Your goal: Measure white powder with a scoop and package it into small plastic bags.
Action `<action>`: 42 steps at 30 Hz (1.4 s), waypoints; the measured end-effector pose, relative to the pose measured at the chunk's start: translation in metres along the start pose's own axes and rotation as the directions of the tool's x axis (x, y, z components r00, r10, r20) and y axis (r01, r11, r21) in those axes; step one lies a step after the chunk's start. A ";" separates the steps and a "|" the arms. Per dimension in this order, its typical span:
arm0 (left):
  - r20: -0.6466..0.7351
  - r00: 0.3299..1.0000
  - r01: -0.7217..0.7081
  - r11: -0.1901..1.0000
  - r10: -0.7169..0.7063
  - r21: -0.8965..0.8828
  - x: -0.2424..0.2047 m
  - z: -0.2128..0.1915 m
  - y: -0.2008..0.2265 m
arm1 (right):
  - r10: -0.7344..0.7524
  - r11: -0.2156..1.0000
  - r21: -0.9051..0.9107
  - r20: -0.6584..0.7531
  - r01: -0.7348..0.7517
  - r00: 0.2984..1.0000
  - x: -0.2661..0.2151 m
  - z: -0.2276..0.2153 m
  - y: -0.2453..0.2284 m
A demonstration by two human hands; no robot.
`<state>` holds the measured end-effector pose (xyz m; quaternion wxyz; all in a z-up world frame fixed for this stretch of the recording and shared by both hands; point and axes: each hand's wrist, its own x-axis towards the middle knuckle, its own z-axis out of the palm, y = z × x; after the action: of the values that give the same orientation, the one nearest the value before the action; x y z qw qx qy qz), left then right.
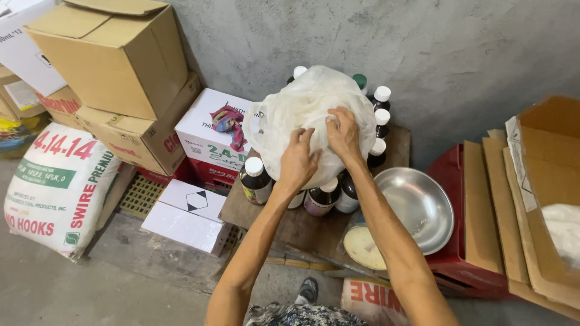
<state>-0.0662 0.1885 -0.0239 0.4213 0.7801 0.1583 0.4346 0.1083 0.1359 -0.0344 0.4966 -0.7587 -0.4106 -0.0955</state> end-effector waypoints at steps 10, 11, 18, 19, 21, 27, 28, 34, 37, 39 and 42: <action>-0.206 0.907 0.307 0.912 -0.367 -0.273 0.016 0.013 -0.073 | -0.020 0.984 -0.171 0.118 0.040 0.993 0.005 0.022 0.077; -0.282 0.887 0.242 0.889 -0.365 -0.390 0.018 0.007 -0.070 | -0.068 0.940 -0.311 0.239 0.143 0.969 -0.003 0.020 0.061; -0.298 0.888 0.127 0.810 -0.350 -0.573 0.016 0.007 -0.079 | -0.060 0.963 -0.209 0.441 0.168 0.896 -0.004 0.012 0.064; -0.302 0.887 0.123 0.809 -0.349 -0.574 0.015 0.006 -0.075 | -0.065 0.962 -0.210 0.442 0.173 0.895 -0.006 0.002 0.045; -0.304 0.893 0.141 0.848 -0.332 -0.511 0.011 0.006 -0.067 | -0.067 0.991 -0.090 0.273 0.095 0.960 -0.012 -0.021 0.010; -0.287 0.958 -0.047 0.981 -0.009 -0.189 -0.003 0.013 -0.044 | -0.082 0.980 0.192 0.157 0.051 0.984 -0.029 -0.042 -0.086; -0.277 0.961 -0.046 0.980 -0.010 -0.193 -0.007 0.009 -0.034 | -0.073 0.981 0.188 0.152 0.044 0.986 -0.034 -0.038 -0.075; 0.137 0.978 0.206 0.857 -0.160 -0.472 -0.036 -0.013 0.010 | -0.063 0.966 0.256 0.069 0.043 0.996 -0.083 -0.042 -0.070; 0.136 0.990 0.111 0.731 -0.024 -0.673 -0.054 -0.010 -0.007 | -0.008 0.971 0.241 0.067 -0.008 0.998 -0.120 -0.047 -0.065; 0.001 0.999 -0.038 0.779 0.050 -0.626 -0.072 -0.003 -0.028 | 0.120 0.765 0.609 0.186 -0.211 0.975 -0.148 -0.049 -0.050; 0.008 0.990 0.136 0.918 -0.144 -0.373 -0.089 -0.006 -0.024 | 0.308 0.340 0.848 0.307 -0.406 0.900 -0.177 -0.070 -0.041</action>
<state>-0.1190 0.1510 -0.0895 0.5901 0.6684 0.1324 0.4330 -0.0167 -0.0084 -0.0702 0.8110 -0.4503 -0.2432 0.2834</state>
